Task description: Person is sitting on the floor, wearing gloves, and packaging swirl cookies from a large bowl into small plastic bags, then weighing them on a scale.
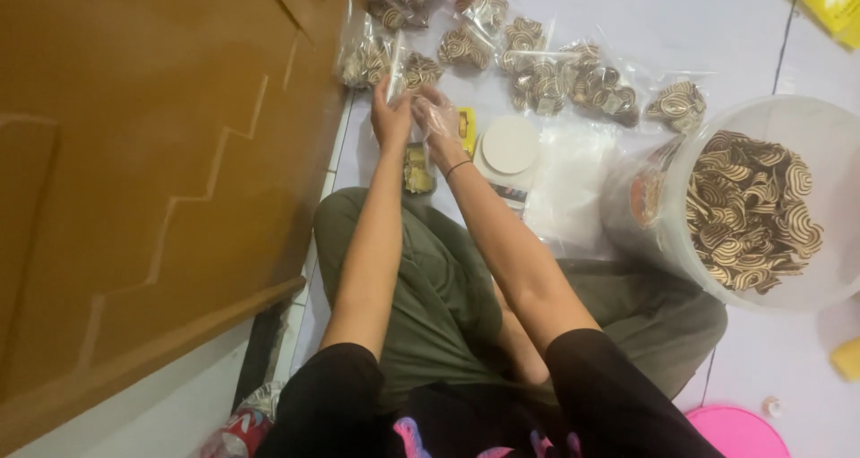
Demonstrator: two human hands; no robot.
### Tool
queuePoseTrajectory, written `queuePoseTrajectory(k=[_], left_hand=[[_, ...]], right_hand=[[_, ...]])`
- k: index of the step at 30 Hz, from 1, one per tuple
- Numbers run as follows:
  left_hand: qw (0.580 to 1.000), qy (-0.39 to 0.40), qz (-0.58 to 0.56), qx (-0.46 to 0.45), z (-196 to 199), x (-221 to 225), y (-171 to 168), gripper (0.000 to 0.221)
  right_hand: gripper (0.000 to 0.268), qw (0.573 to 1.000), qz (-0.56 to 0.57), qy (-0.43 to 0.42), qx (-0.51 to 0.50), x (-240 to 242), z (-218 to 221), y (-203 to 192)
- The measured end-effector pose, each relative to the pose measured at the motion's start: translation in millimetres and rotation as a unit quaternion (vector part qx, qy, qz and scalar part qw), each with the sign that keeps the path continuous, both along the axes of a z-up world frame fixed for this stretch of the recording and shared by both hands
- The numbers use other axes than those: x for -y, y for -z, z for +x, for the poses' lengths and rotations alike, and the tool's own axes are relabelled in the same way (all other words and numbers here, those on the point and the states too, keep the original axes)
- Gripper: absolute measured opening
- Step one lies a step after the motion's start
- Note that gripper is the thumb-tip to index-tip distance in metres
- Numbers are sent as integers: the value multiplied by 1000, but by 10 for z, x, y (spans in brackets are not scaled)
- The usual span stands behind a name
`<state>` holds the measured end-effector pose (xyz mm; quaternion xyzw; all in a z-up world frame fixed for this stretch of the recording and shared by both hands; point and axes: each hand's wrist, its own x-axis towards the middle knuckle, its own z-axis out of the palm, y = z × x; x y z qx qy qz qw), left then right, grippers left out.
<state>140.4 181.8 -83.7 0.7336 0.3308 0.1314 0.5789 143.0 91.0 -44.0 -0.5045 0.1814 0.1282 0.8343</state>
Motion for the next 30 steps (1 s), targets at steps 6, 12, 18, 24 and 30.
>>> queuePoseTrajectory(k=[6,12,18,24,30], left_hand=[[996,-35,72,-29,2,63,101,46],[995,-85,58,12,46,96,-128,27],[986,-124,-43,105,20,69,-292,43],[985,-162,60,18,80,-3,94,46],[984,-169,50,-4,86,-59,638,54]], right_hand=[[63,995,-96,-4,16,19,-101,101],[67,996,-44,-59,58,36,-43,232],[62,998,10,-65,5,29,49,348],[63,989,141,-43,12,262,-67,437],[45,994,53,-51,80,1065,-381,-172]])
